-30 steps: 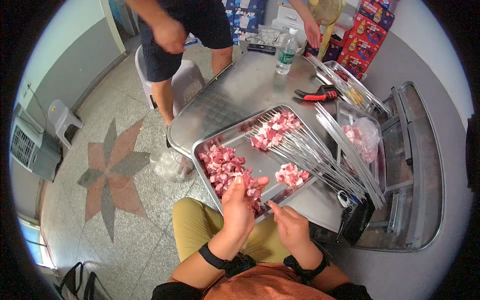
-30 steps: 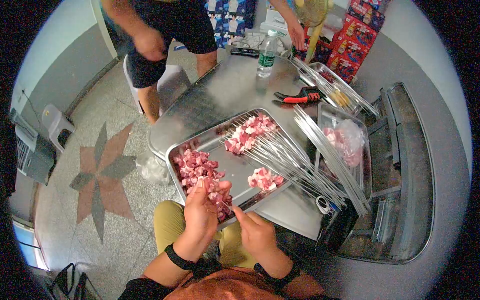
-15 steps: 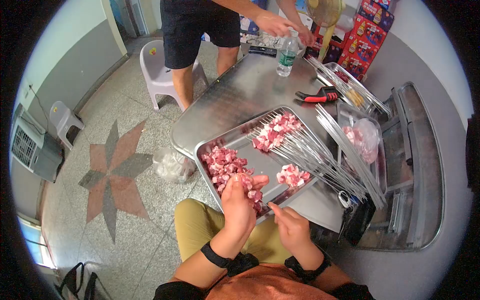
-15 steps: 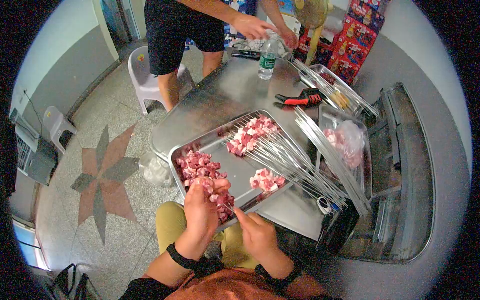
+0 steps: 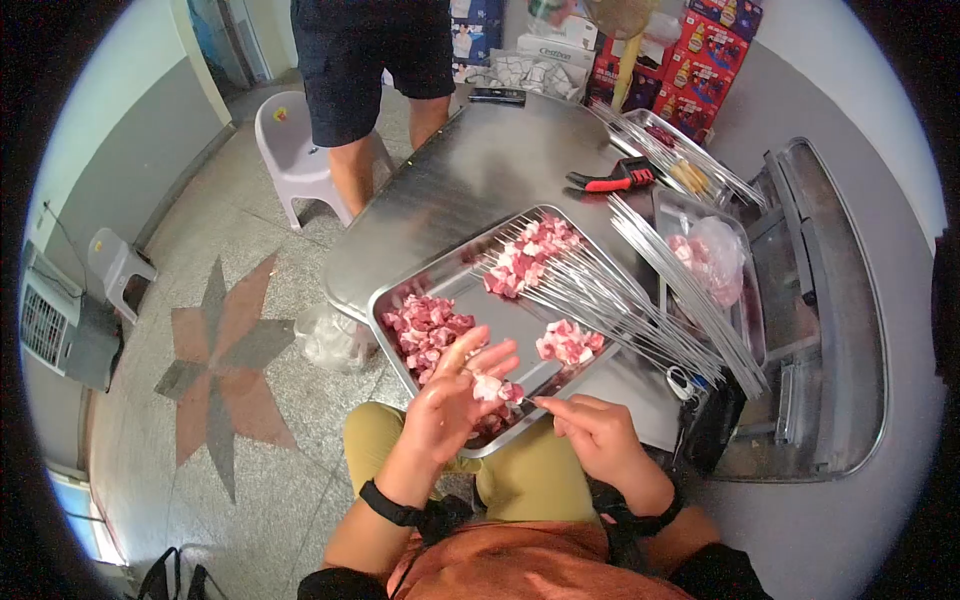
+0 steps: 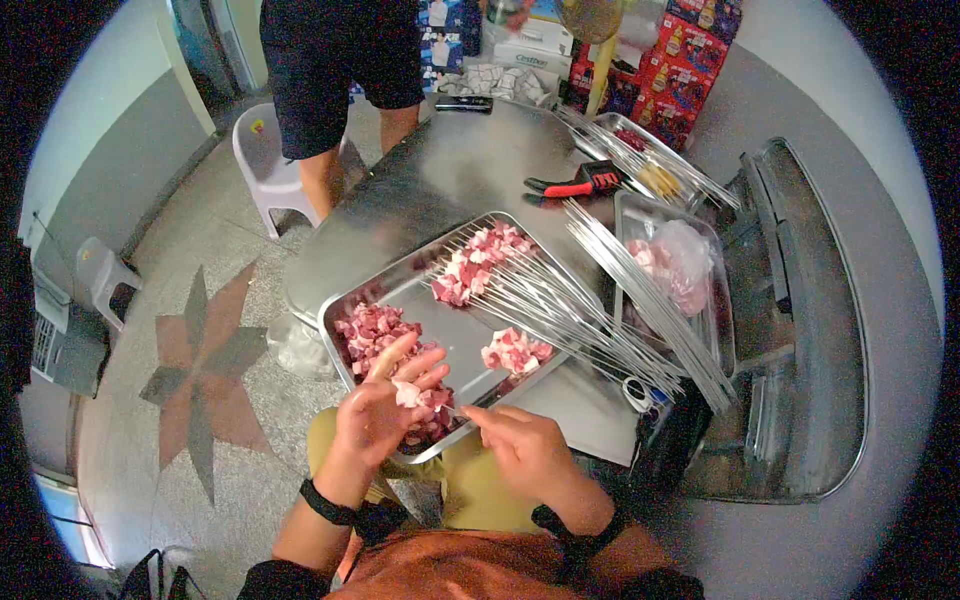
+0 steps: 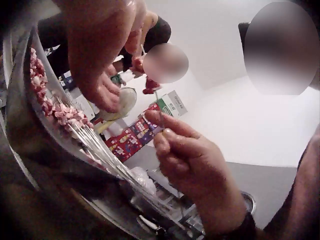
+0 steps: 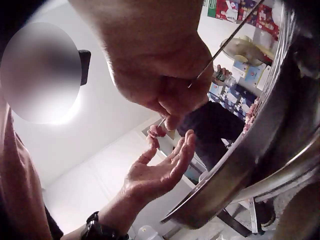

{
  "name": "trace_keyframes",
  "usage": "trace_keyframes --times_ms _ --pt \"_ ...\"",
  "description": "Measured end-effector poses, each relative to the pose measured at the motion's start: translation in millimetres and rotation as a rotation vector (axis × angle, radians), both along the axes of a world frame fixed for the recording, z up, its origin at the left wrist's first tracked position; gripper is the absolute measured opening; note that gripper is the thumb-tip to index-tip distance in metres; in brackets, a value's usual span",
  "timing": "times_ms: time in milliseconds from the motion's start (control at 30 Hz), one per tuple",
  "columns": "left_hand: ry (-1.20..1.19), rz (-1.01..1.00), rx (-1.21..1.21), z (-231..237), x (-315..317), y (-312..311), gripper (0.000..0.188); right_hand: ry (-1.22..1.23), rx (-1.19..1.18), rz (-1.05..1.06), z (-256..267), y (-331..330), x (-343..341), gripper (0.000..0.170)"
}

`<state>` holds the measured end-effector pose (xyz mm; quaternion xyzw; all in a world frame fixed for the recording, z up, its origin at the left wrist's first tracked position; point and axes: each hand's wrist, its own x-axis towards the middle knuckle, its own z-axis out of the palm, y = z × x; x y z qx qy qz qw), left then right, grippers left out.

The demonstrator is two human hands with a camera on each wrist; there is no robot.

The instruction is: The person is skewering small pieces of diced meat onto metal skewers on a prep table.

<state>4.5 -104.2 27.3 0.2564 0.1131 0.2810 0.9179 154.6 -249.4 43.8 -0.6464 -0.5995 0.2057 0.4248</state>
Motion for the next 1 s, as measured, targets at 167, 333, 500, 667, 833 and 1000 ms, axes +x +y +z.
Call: trace_keyframes --times_ms 167,333,500,667,833,1000 --pt "0.034 -0.175 0.18 -10.3 -3.5 1.4 0.036 -0.084 0.014 0.005 11.7 -1.6 13.7 0.031" --pt "0.186 0.007 0.122 -12.6 -8.3 -1.7 0.022 -0.068 -0.047 0.048 14.1 -4.9 20.4 0.041" --pt "0.291 0.14 0.246 5.5 -10.4 -3.0 0.016 -0.092 -0.071 0.065 18.0 -5.6 24.7 0.041" --pt "0.359 0.271 0.383 15.0 -10.7 -5.0 0.011 -0.153 -0.018 0.048 32.0 -3.8 25.0 0.038" --pt "0.354 0.321 0.493 16.9 -10.9 -5.4 0.011 -0.16 -0.111 0.095 39.3 -8.1 31.3 0.041" --pt "0.414 0.307 0.621 25.5 -13.8 -3.8 0.012 -0.189 -0.106 0.103 42.8 -8.9 36.2 0.038"
